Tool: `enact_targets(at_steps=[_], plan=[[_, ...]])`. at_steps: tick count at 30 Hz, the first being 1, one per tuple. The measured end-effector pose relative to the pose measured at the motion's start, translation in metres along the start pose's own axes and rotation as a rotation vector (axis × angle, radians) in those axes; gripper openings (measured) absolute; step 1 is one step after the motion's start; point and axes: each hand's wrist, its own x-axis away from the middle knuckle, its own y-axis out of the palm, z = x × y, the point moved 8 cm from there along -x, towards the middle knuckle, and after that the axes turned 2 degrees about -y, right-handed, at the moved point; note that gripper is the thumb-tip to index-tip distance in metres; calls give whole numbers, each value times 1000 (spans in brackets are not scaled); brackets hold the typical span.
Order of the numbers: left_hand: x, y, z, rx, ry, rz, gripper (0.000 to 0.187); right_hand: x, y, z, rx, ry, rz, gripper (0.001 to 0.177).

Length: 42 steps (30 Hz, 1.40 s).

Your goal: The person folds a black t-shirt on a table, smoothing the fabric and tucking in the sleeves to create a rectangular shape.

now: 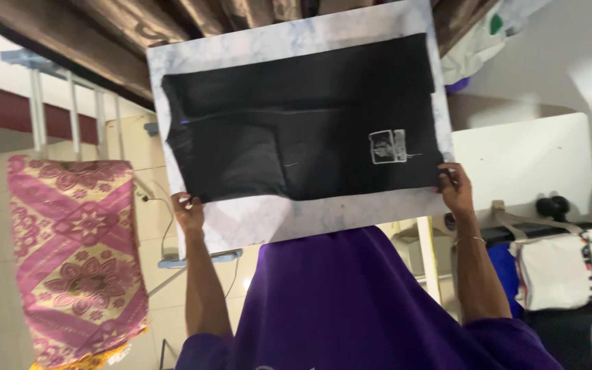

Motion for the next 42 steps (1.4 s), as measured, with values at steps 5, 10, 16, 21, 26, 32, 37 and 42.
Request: enact_targets(at_steps=[5,10,16,21,26,32,37,42], plan=[[18,6,-12,175,-280,-206,18,-10,-14,-1,44,33,-174,21],[33,-5,-24,374,-492,-235,39,-12,-25,-2,502,254,-291,34],[31,-15,-3,-67,-179,-268,35,-33,-19,-18,522,-57,-327,24],[12,-21,20,-232,95,-170,23,-69,-12,-34,345,-111,-298,26],[-10,-17,76,-157,479,-111,34,-113,-5,-44,304,-28,-253,18],[-65,12,51,-137,64,-213,18,-168,11,-31,7,-9,-130,41],[-84,31,39,42,54,-206,17,-182,19,-28,61,94,-77,26],[-84,31,49,89,25,-210,17,-193,21,-17,-30,108,-57,24]])
